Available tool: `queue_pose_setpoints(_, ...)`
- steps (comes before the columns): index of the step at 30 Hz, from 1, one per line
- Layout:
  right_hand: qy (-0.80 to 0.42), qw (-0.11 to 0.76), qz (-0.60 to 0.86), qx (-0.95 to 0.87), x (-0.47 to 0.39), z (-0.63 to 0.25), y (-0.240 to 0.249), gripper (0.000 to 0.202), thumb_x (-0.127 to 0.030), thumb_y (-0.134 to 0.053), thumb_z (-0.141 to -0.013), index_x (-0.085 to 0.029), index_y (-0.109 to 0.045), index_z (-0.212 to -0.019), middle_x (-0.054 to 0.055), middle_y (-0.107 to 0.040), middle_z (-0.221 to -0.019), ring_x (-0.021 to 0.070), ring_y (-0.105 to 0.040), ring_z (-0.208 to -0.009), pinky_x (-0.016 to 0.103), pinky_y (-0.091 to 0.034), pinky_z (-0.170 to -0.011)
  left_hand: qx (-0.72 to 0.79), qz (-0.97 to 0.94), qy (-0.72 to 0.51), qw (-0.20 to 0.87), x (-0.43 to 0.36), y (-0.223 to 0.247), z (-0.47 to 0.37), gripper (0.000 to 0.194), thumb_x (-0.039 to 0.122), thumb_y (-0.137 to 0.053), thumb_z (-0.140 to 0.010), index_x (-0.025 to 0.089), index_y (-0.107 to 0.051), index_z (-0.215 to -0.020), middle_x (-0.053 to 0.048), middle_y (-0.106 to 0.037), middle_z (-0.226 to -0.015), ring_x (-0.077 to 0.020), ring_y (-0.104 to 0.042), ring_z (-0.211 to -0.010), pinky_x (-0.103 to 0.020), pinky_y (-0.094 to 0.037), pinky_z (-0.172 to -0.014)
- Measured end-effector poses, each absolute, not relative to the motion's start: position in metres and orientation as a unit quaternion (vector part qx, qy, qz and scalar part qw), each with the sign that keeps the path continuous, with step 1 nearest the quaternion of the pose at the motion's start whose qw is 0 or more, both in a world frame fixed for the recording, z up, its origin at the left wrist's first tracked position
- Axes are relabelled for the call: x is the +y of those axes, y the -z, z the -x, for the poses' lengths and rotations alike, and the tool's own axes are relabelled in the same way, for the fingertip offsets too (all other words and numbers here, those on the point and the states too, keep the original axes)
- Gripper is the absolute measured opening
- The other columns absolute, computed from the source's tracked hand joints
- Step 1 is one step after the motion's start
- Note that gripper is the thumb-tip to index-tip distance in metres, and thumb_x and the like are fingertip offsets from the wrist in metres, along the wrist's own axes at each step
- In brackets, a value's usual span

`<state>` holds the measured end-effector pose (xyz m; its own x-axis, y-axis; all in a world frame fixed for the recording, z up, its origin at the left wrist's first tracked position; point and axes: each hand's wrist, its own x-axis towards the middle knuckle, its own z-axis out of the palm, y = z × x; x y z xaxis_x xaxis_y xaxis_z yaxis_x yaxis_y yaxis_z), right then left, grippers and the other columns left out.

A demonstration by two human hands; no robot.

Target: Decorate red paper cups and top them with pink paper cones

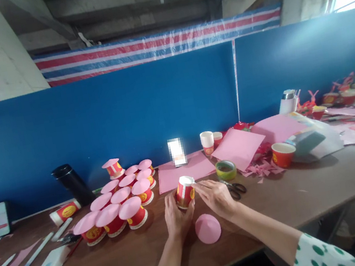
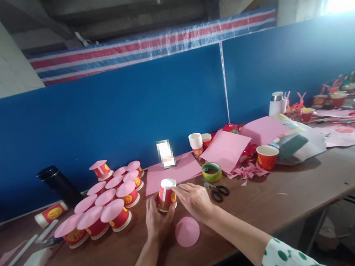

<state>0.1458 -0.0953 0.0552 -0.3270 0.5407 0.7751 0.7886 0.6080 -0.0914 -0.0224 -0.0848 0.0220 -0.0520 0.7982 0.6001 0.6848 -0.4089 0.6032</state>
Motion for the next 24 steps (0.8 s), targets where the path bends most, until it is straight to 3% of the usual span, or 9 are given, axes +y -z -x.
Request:
queue_pose_setpoints(8, 0.126, 0.414, 0.419, -0.799, -0.097, -0.147, -0.057, 0.031, -0.015, -0.044, -0.089, -0.023, -0.058, -0.116, 0.005, -0.068, -0.095, 0.0147, -0.063, -0.082, 0.024, -0.049, -0.074, 0.538, -0.686, -0.486, 0.064, -0.085, -0.022, 0.021, 0.044, 0.035, -0.063, -0.067, 0.022, -0.049, -0.107, -0.006, -0.055, -0.099, -0.0218, -0.055, -0.093, -0.036, -0.047, -0.078)
queue_pose_setpoints(12, 0.022, 0.476, 0.415, -0.775, -0.1, -0.143, -0.059, 0.029, -0.016, -0.045, -0.089, -0.025, -0.062, -0.111, 0.004, -0.068, -0.098, 0.0154, -0.062, -0.087, 0.026, -0.049, -0.078, 0.532, -0.689, -0.487, 0.07, -0.083, -0.02, 0.024, 0.046, 0.037, -0.062, -0.068, 0.022, -0.048, -0.109, -0.006, -0.054, -0.101, -0.0224, -0.055, -0.093, -0.037, -0.047, -0.079)
queue_pose_setpoints(18, -0.164, 0.564, 0.423, -0.69, -0.096, -0.136, -0.051, 0.025, -0.025, -0.047, -0.088, -0.02, -0.066, -0.104, 0.007, -0.069, -0.09, 0.0167, -0.065, -0.076, 0.027, -0.052, -0.067, 0.531, -0.693, -0.484, 0.061, -0.081, -0.018, 0.025, 0.046, 0.039, -0.062, -0.069, 0.021, -0.047, -0.109, -0.007, -0.054, -0.101, -0.0242, -0.055, -0.095, -0.039, -0.047, -0.08)
queue_pose_setpoints(24, -0.267, 0.578, 0.444, -0.631, -0.089, -0.136, -0.039, 0.028, -0.033, -0.048, -0.087, -0.017, -0.066, -0.102, 0.006, -0.07, -0.08, 0.0171, -0.064, -0.069, 0.026, -0.051, -0.059, 0.533, -0.691, -0.486, 0.047, -0.082, -0.018, 0.024, 0.046, 0.032, -0.062, -0.068, 0.021, -0.046, -0.11, -0.007, -0.054, -0.101, -0.0237, -0.054, -0.097, -0.038, -0.047, -0.081)
